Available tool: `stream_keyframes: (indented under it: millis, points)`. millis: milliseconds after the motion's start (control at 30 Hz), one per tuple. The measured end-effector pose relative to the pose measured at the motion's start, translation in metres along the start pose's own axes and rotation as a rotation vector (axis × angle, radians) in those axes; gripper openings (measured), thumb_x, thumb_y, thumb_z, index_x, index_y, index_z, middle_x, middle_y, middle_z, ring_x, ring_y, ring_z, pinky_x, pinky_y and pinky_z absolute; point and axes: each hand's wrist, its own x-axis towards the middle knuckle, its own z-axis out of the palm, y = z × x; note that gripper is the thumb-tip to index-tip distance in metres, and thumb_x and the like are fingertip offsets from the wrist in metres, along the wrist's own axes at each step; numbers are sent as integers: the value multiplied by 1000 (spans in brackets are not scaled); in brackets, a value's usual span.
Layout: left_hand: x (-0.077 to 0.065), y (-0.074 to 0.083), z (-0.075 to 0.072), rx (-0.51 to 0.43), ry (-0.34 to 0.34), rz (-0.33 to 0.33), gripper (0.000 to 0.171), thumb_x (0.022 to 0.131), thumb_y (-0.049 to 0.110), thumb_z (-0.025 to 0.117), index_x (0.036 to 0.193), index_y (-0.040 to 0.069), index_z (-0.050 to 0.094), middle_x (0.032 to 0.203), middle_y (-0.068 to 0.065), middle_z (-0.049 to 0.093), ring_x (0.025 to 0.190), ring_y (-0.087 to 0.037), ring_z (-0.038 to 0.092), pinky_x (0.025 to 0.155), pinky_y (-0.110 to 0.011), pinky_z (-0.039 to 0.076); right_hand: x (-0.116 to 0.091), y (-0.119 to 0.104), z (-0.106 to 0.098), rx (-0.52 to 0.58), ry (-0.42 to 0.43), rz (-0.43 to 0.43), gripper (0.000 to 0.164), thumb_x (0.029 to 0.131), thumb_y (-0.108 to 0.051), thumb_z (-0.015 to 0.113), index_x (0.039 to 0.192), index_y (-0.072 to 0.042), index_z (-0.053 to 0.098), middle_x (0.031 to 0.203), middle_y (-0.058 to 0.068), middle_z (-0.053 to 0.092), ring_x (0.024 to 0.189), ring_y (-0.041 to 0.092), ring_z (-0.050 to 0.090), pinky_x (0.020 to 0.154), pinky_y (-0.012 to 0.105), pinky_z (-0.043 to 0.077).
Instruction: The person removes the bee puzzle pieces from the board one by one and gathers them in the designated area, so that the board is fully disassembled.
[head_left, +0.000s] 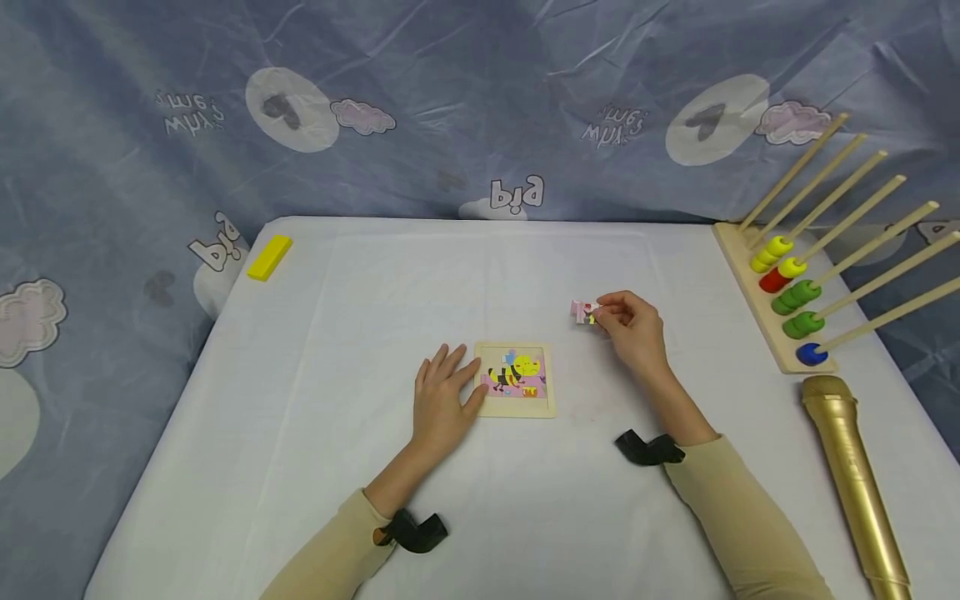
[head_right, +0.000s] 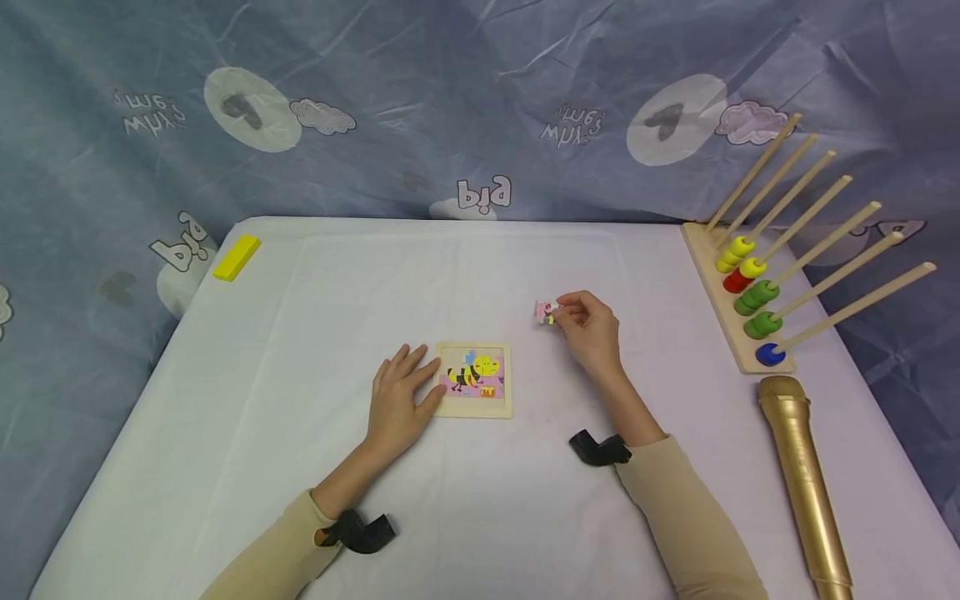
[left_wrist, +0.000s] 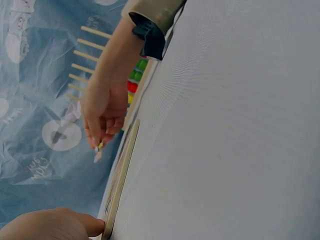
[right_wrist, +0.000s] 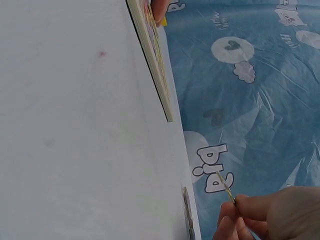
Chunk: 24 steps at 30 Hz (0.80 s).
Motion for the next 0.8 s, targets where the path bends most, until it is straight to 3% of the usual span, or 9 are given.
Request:
stream_keyframes:
  millis: [267,333,400,467,567,633,800]
  points:
    - [-1,0,0,7,6,9,40,86,24,73,123,9,69,142,-13,55,142,-35,37,114,-59,23,-2,10,8,-89,5,-25,16,91,-11,68,103,0,69,88,15,68,65,1,55,57,13,46]
    - [-1,-1,0,4,8,12,40,86,24,74,123,8,69,142,-13,55,142,-35,37,114,-59,22,-2,11,10,-111,10,-39,16,90,-11,69,102,0,70,88,15,69,67,2,55,62,19,49]
    - [-1,-1,0,3,12,15,40,86,23,74,122,8,69,141,-14,55,142,-35,38,114,-60,23,-3,12,11,-133,19,-55,15,90,-10,70,101,-1,70,88,16,70,67,2,55,82,28,51]
    - [-1,-1,0,3,16,19,40,86,23,74,122,8,69,141,-14,56,141,-35,38,114,-60,23,-3,12,12,-149,26,-62,14,89,-10,70,100,-1,71,88,16,70,67,2,54,84,34,50]
    - [-1,-1,0,1,22,24,40,86,23,74,122,7,69,141,-14,56,141,-36,38,113,-60,23,-4,12,13,-170,35,-81,14,88,-8,70,99,0,71,87,18,70,67,4,55,82,24,50]
    - [-1,0,0,-1,21,25,40,86,23,74,122,7,69,141,-14,55,141,-36,38,113,-60,23,-4,13,13,-186,35,-86,13,88,-7,70,98,1,71,87,17,70,69,8,55,63,14,45]
    - [-1,0,0,-4,12,16,40,86,23,74,122,8,69,142,-14,55,142,-35,38,114,-59,23,-5,14,14,-212,39,-119,12,87,-5,70,96,3,71,85,17,69,73,18,58,61,6,38]
